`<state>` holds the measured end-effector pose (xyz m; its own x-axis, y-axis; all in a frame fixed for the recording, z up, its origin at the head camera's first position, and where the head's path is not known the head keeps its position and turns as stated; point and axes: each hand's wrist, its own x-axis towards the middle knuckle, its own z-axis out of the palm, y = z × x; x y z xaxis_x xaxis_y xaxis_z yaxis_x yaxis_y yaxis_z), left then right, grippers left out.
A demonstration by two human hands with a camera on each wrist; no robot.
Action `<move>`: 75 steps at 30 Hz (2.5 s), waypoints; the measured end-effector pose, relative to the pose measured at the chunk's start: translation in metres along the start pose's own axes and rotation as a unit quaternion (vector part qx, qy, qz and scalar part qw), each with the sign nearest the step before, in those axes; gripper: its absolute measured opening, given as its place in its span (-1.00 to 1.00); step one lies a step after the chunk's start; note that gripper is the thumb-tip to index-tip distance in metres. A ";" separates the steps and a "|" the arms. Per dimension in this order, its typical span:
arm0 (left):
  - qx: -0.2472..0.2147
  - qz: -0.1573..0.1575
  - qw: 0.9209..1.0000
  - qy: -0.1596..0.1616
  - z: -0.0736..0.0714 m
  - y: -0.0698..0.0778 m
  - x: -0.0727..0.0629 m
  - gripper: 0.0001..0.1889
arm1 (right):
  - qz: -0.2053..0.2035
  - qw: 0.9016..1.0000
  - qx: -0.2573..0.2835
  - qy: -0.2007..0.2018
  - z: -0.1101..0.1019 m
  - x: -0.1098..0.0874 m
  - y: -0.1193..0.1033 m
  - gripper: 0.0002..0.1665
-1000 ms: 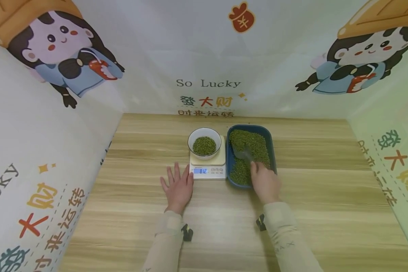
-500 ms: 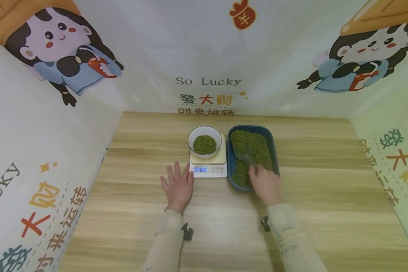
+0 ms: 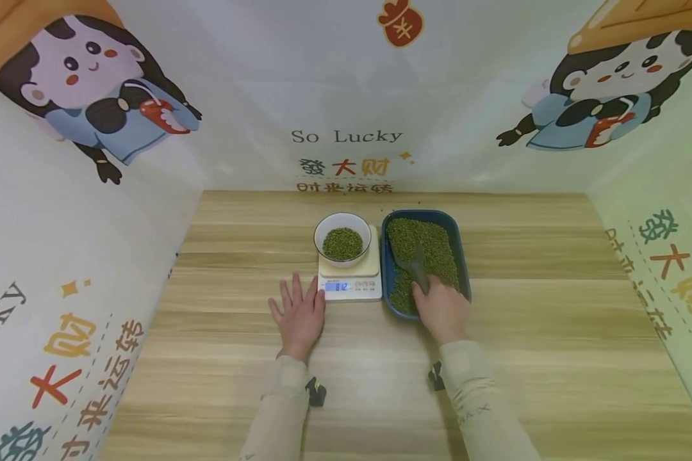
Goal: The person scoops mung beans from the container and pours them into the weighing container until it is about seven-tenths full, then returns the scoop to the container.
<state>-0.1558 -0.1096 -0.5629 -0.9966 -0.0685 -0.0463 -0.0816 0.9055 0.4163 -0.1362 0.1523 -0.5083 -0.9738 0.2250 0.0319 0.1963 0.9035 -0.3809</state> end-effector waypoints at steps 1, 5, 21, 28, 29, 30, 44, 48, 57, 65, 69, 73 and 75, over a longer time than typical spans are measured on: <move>0.000 0.000 1.000 0.000 0.000 0.000 0.000 -0.48 | -0.003 1.000 0.002 0.004 0.000 -0.001 0.000 -0.52; 0.003 -0.002 1.000 -0.002 0.000 0.000 0.000 -0.47 | -0.011 1.000 0.015 0.020 0.000 -0.002 0.001 -0.58; 0.002 -0.005 1.000 -0.006 -0.002 0.002 -0.001 -0.48 | -0.026 0.997 0.029 0.062 0.002 -0.001 0.005 -0.57; 0.001 -0.006 1.000 -0.006 0.000 0.002 0.000 -0.48 | -0.036 0.995 0.037 0.084 0.003 -0.003 0.007 -0.59; 0.000 -0.006 1.000 -0.006 0.000 0.002 0.000 -0.48 | -0.037 0.995 0.038 0.088 0.003 -0.003 0.007 -0.60; 0.001 -0.006 1.000 -0.007 0.000 0.002 0.000 -0.48 | -0.039 0.994 0.040 0.092 0.004 -0.003 0.008 -0.61; -0.001 0.003 1.000 0.003 -0.001 0.001 0.000 -0.48 | -0.033 0.986 0.090 0.136 0.007 -0.004 0.010 -0.50; -0.002 0.004 1.000 0.004 -0.001 0.001 0.001 -0.48 | -0.034 0.980 0.113 0.158 0.008 -0.004 0.011 -0.49; 0.001 -0.002 1.000 0.001 0.000 0.000 0.000 -0.48 | -0.038 0.970 0.147 0.191 0.009 -0.007 0.013 -0.51; -0.003 0.003 1.000 0.008 -0.001 0.001 0.001 -0.48 | -0.045 0.961 0.167 0.218 0.008 -0.010 0.013 -0.49; -0.004 0.002 1.000 0.005 -0.001 0.002 0.001 -0.48 | -0.045 0.958 0.183 0.215 0.007 -0.011 0.014 -0.47; -0.004 0.000 1.000 0.004 0.000 0.000 0.001 -0.47 | -0.042 0.957 0.202 0.205 0.008 -0.010 0.016 -0.47; -0.003 -0.001 1.000 0.007 0.001 -0.002 0.002 -0.47 | -0.034 0.956 0.221 0.188 0.007 -0.009 0.016 -0.45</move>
<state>-0.1579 -0.1109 -0.5643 -0.9965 -0.0768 -0.0338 -0.0838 0.9029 0.4216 -0.1252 0.1622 -0.5216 -0.8563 0.3609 0.3695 -0.0155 0.6971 -0.7168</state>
